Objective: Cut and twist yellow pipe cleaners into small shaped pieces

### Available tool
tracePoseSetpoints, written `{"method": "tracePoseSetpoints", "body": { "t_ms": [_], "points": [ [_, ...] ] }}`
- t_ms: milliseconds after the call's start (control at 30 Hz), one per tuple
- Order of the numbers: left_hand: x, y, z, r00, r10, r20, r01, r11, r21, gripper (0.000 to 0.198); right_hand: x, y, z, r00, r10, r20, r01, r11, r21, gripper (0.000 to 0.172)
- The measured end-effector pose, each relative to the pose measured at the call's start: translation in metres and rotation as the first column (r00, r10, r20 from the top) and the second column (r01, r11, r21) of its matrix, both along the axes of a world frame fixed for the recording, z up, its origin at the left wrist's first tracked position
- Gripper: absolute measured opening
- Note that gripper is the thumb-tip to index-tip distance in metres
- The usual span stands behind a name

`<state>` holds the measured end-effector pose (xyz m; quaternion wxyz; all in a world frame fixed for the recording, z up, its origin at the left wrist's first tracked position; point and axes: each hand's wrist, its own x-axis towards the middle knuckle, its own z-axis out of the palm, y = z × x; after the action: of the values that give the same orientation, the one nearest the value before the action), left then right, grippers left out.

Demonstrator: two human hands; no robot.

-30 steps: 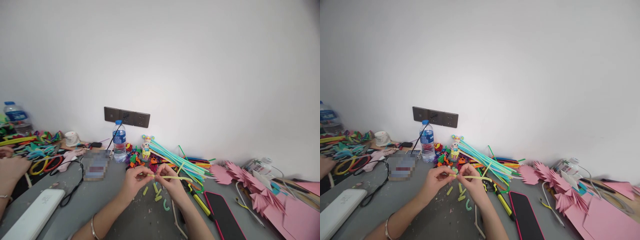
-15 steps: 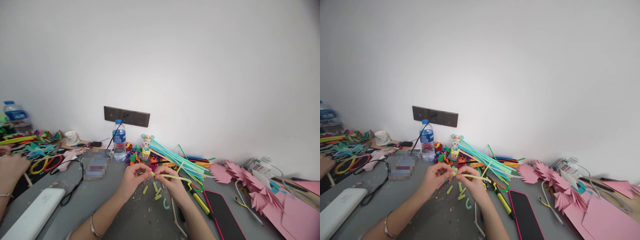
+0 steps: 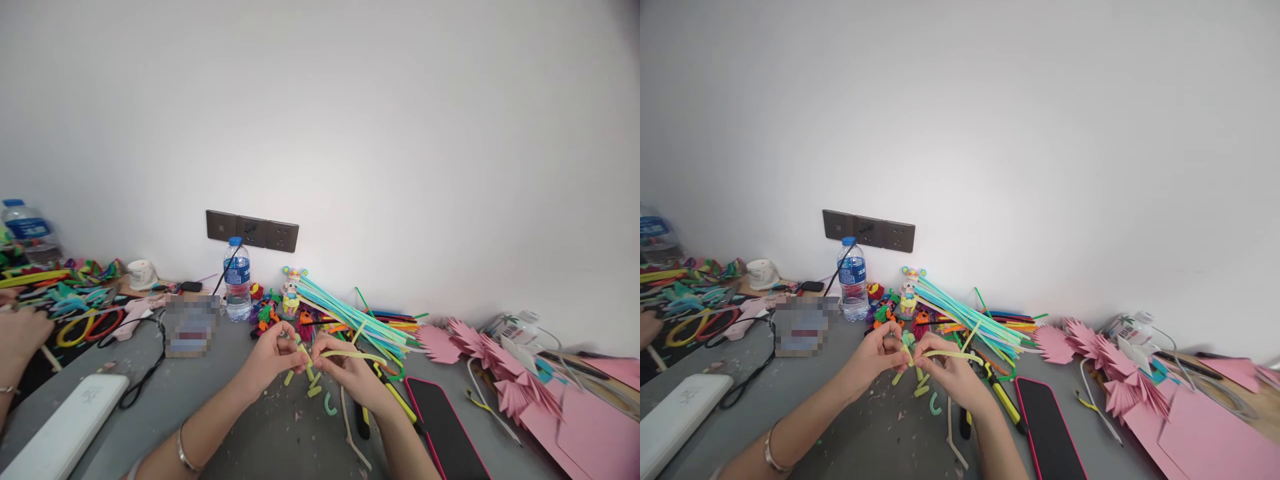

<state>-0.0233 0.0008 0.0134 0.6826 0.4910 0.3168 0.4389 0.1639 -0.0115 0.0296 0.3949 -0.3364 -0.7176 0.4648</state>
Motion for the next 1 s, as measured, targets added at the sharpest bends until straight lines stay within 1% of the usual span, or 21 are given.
{"method": "tracePoseSetpoints", "body": {
  "t_ms": [67,167,267,333,400,433,500,567,600,700,800,867,1000],
  "points": [
    [0.000,-0.001,0.001,0.998,-0.050,-0.039,0.049,0.998,-0.025,0.045,0.003,-0.002,0.004,0.998,0.045,0.046,-0.045,0.999,0.010,0.020],
    [-0.002,0.000,0.001,0.987,-0.126,-0.102,0.123,0.992,-0.039,0.043,0.006,-0.003,0.005,0.989,0.106,0.101,-0.105,0.994,-0.016,0.020],
    [-0.004,0.001,-0.001,0.969,-0.167,-0.183,0.165,0.986,-0.024,0.038,0.010,-0.001,0.002,0.982,0.133,0.134,-0.126,0.990,-0.057,0.020],
    [-0.005,0.002,-0.004,0.952,-0.175,-0.251,0.182,0.983,0.005,0.035,0.012,0.002,0.001,0.989,0.090,0.121,-0.082,0.994,-0.074,0.019],
    [-0.005,0.002,-0.006,0.927,-0.168,-0.335,0.194,0.980,0.043,0.030,0.016,0.005,-0.001,0.997,-0.008,0.083,0.014,0.998,-0.064,0.018],
    [-0.005,0.002,-0.007,0.914,-0.147,-0.379,0.189,0.979,0.075,0.028,0.017,0.007,-0.002,0.996,-0.064,0.059,0.066,0.997,-0.047,0.018],
    [-0.003,0.002,-0.008,0.901,-0.057,-0.429,0.145,0.974,0.175,0.025,0.018,0.010,-0.004,0.987,-0.163,-0.003,0.163,0.986,0.017,0.018],
    [-0.001,0.001,-0.007,0.911,0.030,-0.412,0.084,0.963,0.257,0.024,0.015,0.011,-0.006,0.973,-0.215,-0.079,0.222,0.970,0.094,0.018],
    [0.000,0.001,-0.006,0.920,0.050,-0.390,0.061,0.962,0.266,0.026,0.012,0.012,-0.008,0.969,-0.221,-0.110,0.234,0.964,0.126,0.017],
    [0.002,-0.001,-0.004,0.952,0.034,-0.303,0.027,0.980,0.196,0.035,0.001,0.011,-0.010,0.974,-0.185,-0.131,0.208,0.960,0.189,0.017],
    [0.004,-0.003,-0.005,0.975,0.029,-0.220,0.001,0.991,0.135,0.038,-0.006,0.009,-0.012,0.983,-0.146,-0.112,0.167,0.963,0.210,0.018],
    [0.004,-0.004,-0.004,0.982,0.023,-0.189,-0.004,0.995,0.104,0.039,-0.008,0.009,-0.013,0.983,-0.136,-0.122,0.156,0.974,0.166,0.017],
    [0.003,-0.004,0.003,0.983,-0.002,-0.185,0.013,0.998,0.059,0.042,-0.005,0.007,-0.013,0.974,-0.154,-0.166,0.149,0.988,-0.043,0.018]
  ]
}}
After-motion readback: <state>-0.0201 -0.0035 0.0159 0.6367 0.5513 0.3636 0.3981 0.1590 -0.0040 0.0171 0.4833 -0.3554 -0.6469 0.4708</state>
